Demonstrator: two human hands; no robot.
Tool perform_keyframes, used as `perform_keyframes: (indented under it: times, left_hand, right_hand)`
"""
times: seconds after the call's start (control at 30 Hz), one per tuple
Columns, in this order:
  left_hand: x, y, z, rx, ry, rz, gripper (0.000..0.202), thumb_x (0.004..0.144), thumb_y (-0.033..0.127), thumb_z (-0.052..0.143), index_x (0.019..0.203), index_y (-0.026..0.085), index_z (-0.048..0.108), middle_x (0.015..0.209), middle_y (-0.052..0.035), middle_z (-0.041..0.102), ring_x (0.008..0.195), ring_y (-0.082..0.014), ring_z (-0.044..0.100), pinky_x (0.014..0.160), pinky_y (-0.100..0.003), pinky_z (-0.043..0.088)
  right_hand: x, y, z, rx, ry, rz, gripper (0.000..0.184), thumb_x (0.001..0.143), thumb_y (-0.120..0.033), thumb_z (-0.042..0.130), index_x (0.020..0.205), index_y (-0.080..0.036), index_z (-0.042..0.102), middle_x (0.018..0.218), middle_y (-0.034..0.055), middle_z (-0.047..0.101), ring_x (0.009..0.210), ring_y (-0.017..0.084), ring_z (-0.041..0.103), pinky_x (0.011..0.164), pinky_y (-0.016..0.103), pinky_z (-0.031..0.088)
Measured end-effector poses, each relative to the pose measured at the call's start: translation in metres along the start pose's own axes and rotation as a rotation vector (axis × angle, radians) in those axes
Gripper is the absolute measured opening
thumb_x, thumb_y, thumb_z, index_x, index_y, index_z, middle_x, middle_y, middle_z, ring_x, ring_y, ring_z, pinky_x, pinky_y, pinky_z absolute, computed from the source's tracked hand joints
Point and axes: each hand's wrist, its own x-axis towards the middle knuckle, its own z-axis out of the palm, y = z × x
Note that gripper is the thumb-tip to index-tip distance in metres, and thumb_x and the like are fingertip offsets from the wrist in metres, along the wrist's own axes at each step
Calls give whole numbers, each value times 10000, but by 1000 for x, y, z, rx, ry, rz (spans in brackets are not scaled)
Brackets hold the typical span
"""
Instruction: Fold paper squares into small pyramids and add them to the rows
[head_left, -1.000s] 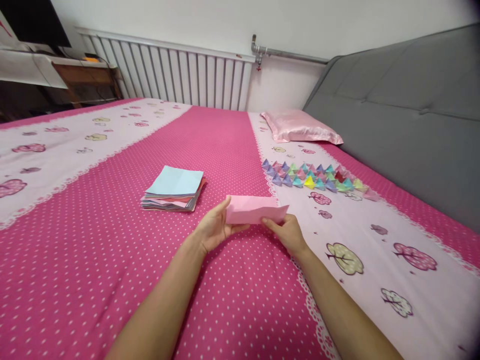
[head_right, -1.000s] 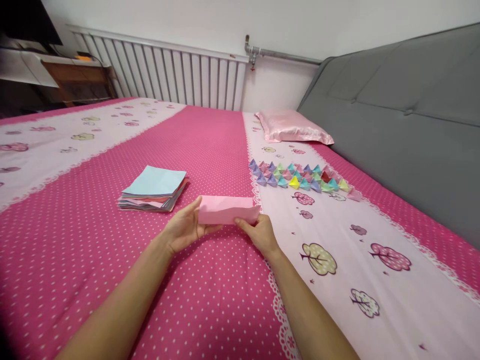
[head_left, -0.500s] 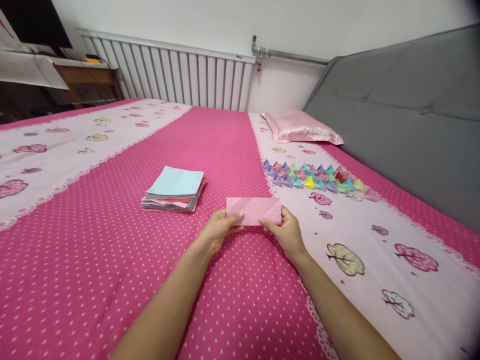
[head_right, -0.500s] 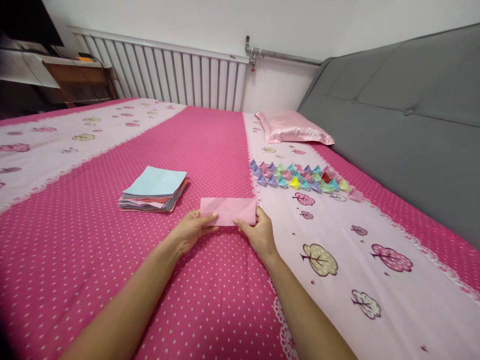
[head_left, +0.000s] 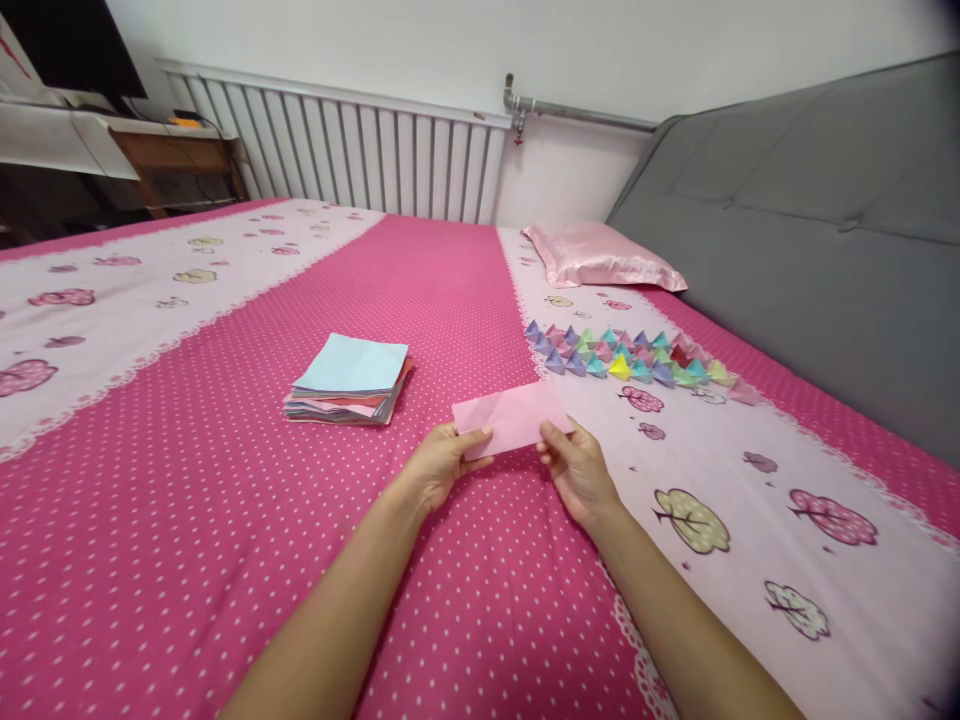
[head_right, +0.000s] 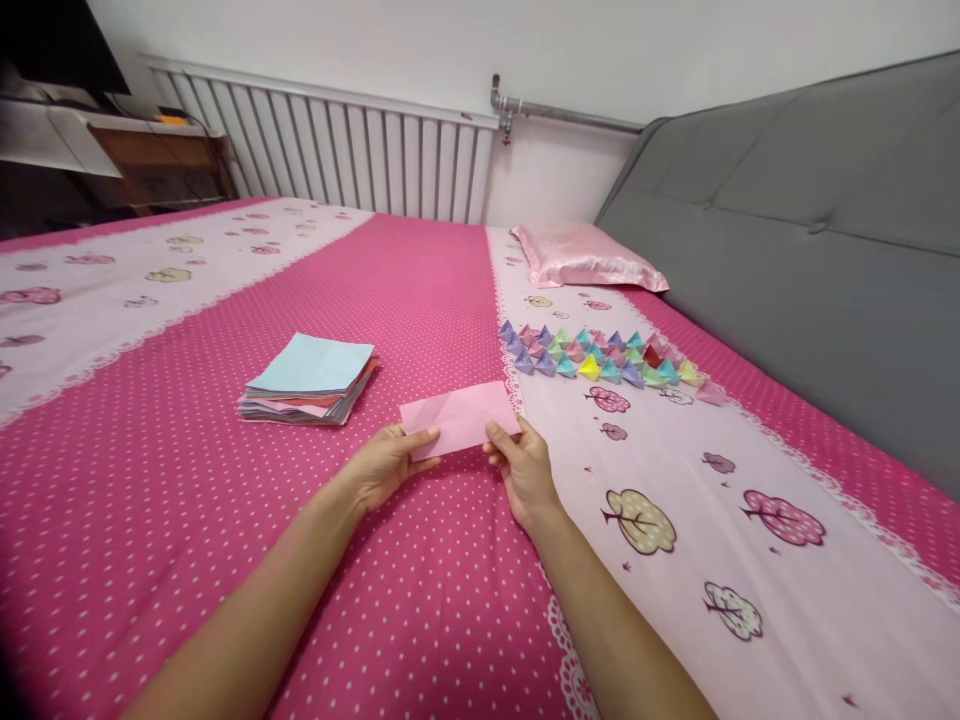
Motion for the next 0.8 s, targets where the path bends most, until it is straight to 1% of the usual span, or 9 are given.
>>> perform_keyframes:
  times: [0.07, 0.13, 0.2, 0.27, 0.4, 0.5, 0.6, 0.7, 0.8]
  left_hand:
    - [-2, -2, 5, -46, -29, -5, 200, 721, 97, 638, 920, 95, 665, 927, -113, 691, 721, -133, 651, 574, -183, 545]
    - [-5, -6, 11, -85, -60, -12, 194, 727, 106, 639, 919, 105, 667, 938, -103, 690, 726, -126, 648, 614, -194, 548]
    - [-7, -10, 15, -102, -95, -26, 185, 722, 118, 650, 906, 111, 673, 940, -95, 690, 726, -121, 645, 652, -210, 548]
    - [-9, -13, 17, -97, -133, -41, 190, 707, 137, 672, 896, 118, 679, 941, -89, 691, 735, -124, 643, 670, -222, 545]
    - [-9, -16, 17, -52, -156, -59, 202, 687, 167, 695, 883, 115, 688, 902, -90, 696, 734, -122, 637, 656, -204, 529]
    - [-8, -15, 16, -8, -152, -58, 190, 680, 167, 700, 854, 93, 693, 831, -96, 699, 666, -109, 624, 604, -184, 509]
    - [-7, -13, 13, 9, -131, -59, 202, 661, 142, 708, 854, 86, 691, 804, -93, 695, 626, -106, 611, 568, -183, 501]
    - [-6, -11, 11, 17, -93, -75, 217, 648, 121, 712, 860, 80, 686, 794, -94, 690, 611, -109, 607, 552, -191, 508]
    - [-6, -8, 10, 25, -70, -100, 175, 666, 107, 692, 836, 66, 686, 775, -95, 685, 607, -109, 608, 557, -193, 523]
  right_hand:
    - [-5, 1, 5, 17, -73, 23, 303, 625, -304, 749, 877, -177, 639, 776, 5, 675, 653, 121, 603, 527, 209, 459]
    - [-10, 4, 10, 9, -143, 1, 312, 662, -323, 722, 931, -183, 649, 913, 39, 693, 826, 178, 627, 696, 286, 497]
    - [-14, 7, 14, -1, -147, -29, 335, 680, -333, 708, 977, -190, 648, 972, 45, 692, 926, 201, 615, 835, 345, 469]
    - [-16, 9, 15, -17, -105, -33, 345, 682, -346, 704, 986, -191, 649, 973, 43, 695, 950, 208, 612, 887, 374, 448]
    - [-15, 10, 15, -28, -61, -22, 366, 678, -352, 703, 999, -185, 642, 996, 45, 688, 974, 212, 607, 907, 382, 447]
    - [-13, 7, 16, -8, 2, -64, 386, 676, -348, 703, 1025, -204, 624, 1051, 35, 668, 1006, 199, 596, 907, 358, 460]
    - [-8, 4, 13, 14, 40, -112, 380, 683, -343, 696, 1027, -207, 613, 1083, 41, 656, 1006, 200, 599, 861, 348, 497]
    - [-2, 1, 7, 38, 72, -101, 352, 681, -332, 703, 985, -173, 627, 1043, 63, 671, 977, 219, 613, 807, 354, 526]
    - [2, -3, 2, 75, 114, -80, 318, 673, -325, 715, 933, -155, 643, 989, 63, 687, 951, 226, 625, 785, 352, 537]
